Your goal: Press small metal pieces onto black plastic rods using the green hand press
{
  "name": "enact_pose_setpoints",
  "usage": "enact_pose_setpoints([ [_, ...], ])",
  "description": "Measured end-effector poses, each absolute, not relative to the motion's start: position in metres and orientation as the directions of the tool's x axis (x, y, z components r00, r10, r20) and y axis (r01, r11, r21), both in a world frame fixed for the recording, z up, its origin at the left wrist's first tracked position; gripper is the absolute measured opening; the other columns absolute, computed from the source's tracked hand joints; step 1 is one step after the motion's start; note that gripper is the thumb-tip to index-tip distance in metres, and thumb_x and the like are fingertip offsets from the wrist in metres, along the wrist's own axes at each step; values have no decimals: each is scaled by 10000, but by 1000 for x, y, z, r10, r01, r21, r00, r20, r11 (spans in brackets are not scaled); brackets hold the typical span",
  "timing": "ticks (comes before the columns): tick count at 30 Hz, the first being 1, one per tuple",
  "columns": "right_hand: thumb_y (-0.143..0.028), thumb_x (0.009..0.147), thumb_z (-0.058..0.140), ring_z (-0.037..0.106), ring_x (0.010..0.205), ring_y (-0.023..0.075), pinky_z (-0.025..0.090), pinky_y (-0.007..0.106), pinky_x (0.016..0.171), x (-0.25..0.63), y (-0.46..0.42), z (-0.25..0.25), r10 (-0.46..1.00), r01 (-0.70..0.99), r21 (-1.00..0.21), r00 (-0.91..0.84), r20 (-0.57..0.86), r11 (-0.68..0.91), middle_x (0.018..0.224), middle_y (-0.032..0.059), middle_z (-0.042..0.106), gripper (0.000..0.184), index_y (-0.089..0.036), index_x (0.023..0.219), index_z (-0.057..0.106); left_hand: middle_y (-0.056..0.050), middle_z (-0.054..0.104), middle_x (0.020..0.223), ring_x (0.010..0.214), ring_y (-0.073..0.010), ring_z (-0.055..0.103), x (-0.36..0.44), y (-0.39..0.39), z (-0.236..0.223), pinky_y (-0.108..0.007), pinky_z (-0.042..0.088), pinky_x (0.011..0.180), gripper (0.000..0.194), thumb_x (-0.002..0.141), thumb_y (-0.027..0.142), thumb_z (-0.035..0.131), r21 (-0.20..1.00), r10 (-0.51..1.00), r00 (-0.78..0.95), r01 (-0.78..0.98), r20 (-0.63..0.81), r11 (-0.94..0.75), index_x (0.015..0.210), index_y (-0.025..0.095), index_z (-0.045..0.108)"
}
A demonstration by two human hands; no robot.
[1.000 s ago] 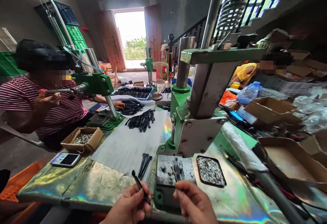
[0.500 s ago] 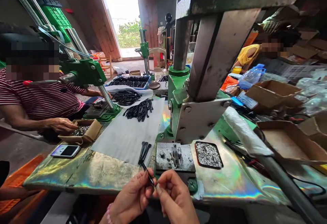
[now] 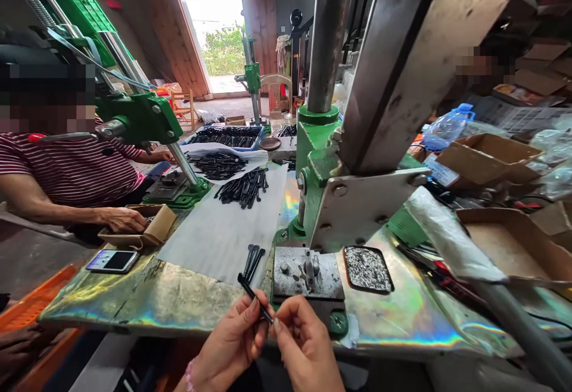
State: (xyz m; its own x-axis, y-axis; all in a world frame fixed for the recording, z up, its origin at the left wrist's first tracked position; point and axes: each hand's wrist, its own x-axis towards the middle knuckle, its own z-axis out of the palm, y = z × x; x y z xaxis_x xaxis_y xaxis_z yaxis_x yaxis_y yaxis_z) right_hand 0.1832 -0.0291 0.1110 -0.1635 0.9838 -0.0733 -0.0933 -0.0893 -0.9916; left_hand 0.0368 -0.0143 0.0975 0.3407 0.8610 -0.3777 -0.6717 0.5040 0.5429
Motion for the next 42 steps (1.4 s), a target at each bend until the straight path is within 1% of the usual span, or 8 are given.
enact_pose_setpoints([
  [6,-502,926,562,502,562,107,384,205,496,186,-27,113,961,-106,-983,-249,-120,-151,699,-13,597,300,-213,846,549,-7,700,785,501,-62,601,40,-18,100,-121,460,394,253,745,355,795,697,919,210,-601,-335,392,863,167,673],
  [10,-555,825,679,424,452,62,357,174,422,190,-27,102,938,-238,-925,-255,-235,-296,684,-42,579,375,-218,910,539,-8,703,782,468,-60,593,43,-20,92,-108,423,341,256,738,358,799,596,886,308,-656,-347,462,838,168,660],
  [14,-596,820,663,446,466,68,369,178,436,202,-28,93,938,-274,-916,-268,-221,-294,684,-31,583,419,-212,947,553,-23,713,790,470,-65,608,46,-18,84,-97,411,329,214,794,338,751,499,836,407,-672,-370,548,867,170,639],
  [20,-614,846,602,505,529,115,409,219,481,232,-25,80,974,-34,-975,-64,-219,-222,724,16,628,414,-201,881,599,-46,734,813,454,-59,603,48,5,87,-99,435,356,165,863,314,680,505,832,443,-661,-334,555,915,178,602],
  [26,-564,894,544,532,489,136,414,236,467,230,-27,49,990,155,-979,73,-121,-131,696,18,640,362,-210,852,604,-50,736,799,434,-42,576,60,39,104,-91,402,359,231,820,334,728,616,859,429,-606,-281,504,901,166,593],
  [34,-530,934,494,518,415,106,393,205,402,229,-21,42,995,136,-988,84,-57,-68,670,-8,605,341,-210,836,563,-30,714,858,429,-42,522,91,69,125,-154,403,389,277,829,429,659,955,926,328,-160,-187,250,898,165,611],
  [39,-517,959,450,527,419,105,401,207,410,231,-20,42,997,179,-982,44,-57,-64,677,-3,598,344,-208,834,539,56,530,499,406,-80,473,107,81,121,-184,344,408,236,876,383,570,988,943,325,150,-76,28,800,165,622],
  [42,-502,970,436,540,428,108,407,215,426,232,-21,41,998,192,-980,37,-47,-53,697,4,611,330,-209,858,538,63,482,454,414,-99,474,111,85,112,-207,335,435,232,874,351,564,960,951,310,272,-26,-62,723,181,609],
])
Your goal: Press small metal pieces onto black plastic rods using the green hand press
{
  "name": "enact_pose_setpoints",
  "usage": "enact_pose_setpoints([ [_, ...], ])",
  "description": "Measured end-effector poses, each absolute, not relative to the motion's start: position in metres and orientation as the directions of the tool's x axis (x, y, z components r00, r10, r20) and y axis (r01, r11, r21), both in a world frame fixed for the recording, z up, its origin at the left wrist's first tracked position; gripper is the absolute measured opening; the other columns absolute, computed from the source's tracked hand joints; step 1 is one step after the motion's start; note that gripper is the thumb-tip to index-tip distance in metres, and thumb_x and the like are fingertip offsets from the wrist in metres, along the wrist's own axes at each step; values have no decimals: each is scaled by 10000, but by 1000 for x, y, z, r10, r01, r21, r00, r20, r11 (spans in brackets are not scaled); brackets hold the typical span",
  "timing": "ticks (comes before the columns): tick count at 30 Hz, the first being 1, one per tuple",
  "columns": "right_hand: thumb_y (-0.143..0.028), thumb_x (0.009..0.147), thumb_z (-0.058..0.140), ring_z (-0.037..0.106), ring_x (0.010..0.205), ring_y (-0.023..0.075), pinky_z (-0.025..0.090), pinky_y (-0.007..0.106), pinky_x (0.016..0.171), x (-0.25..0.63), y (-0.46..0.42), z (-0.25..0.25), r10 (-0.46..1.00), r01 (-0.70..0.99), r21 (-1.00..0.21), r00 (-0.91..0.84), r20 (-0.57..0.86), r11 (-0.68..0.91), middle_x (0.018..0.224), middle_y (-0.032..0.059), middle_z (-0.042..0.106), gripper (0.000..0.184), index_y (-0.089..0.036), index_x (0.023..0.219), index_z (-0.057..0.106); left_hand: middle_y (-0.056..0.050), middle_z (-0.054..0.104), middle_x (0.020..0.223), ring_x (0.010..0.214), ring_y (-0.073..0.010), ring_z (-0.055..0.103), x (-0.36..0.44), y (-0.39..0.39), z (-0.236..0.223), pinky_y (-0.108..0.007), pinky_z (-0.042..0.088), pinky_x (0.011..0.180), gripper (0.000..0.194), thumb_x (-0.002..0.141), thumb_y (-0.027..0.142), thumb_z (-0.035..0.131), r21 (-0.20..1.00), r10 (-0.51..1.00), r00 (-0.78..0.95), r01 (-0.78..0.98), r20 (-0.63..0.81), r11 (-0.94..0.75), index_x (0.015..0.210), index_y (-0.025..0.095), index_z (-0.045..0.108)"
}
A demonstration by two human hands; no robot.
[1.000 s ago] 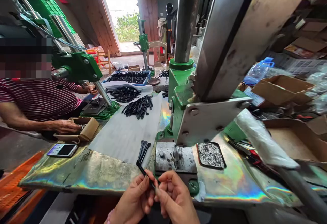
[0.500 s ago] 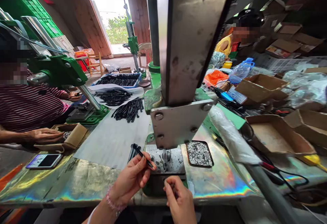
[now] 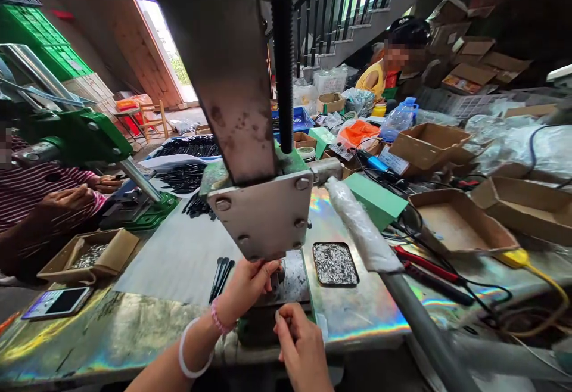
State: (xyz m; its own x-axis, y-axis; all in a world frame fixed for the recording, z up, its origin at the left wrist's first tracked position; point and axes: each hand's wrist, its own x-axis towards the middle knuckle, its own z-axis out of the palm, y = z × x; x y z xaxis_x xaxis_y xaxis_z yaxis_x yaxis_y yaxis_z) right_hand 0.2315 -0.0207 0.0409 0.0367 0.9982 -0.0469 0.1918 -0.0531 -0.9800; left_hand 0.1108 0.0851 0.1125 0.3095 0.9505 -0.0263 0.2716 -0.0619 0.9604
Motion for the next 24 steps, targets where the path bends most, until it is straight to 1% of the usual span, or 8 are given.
enact_pose_setpoints([
  [3,-489,978,423,546,437,112,407,219,431,232,-21,40,999,195,-980,25,-37,-41,707,4,610,320,-211,866,536,48,509,451,437,-110,492,112,87,106,-226,340,487,281,873,344,564,930,957,289,353,0,-106,632,199,566],
  [5,-479,985,406,544,440,112,407,221,434,232,-21,40,999,205,-978,22,-29,-33,703,0,600,321,-212,858,530,41,527,457,446,-115,499,112,87,103,-237,336,510,311,881,353,555,913,957,290,386,13,-129,607,206,549],
  [9,-455,992,384,538,440,113,412,221,439,232,-20,40,1000,228,-974,28,-4,-10,705,2,604,314,-213,855,530,33,536,473,467,-128,493,113,87,103,-255,308,524,306,892,367,543,890,952,305,429,15,-152,646,198,610],
  [13,-440,983,402,538,438,119,404,223,429,232,-20,40,999,223,-975,46,9,-2,696,4,615,295,-217,851,542,28,534,481,486,-140,465,116,87,108,-267,286,537,237,890,294,538,859,945,321,465,61,-213,720,197,671],
  [18,-442,982,406,535,438,119,395,227,428,231,-21,42,998,204,-979,62,14,1,682,-2,604,301,-217,833,540,23,483,444,467,-143,433,118,88,115,-278,283,558,322,896,236,522,809,925,359,502,126,-305,592,213,627],
  [21,-444,983,408,528,444,115,397,221,418,231,-21,43,999,188,-982,54,-1,-11,688,-2,592,302,-216,834,537,10,535,492,474,-149,459,119,87,116,-278,300,567,263,902,217,512,799,917,374,506,137,-325,699,211,678],
  [24,-436,984,404,526,449,115,399,217,415,230,-20,44,999,198,-980,51,-5,-15,692,-2,589,294,-214,843,535,-27,618,588,535,-170,521,121,86,115,-282,316,583,230,914,220,498,731,914,375,578,157,-363,781,203,685],
])
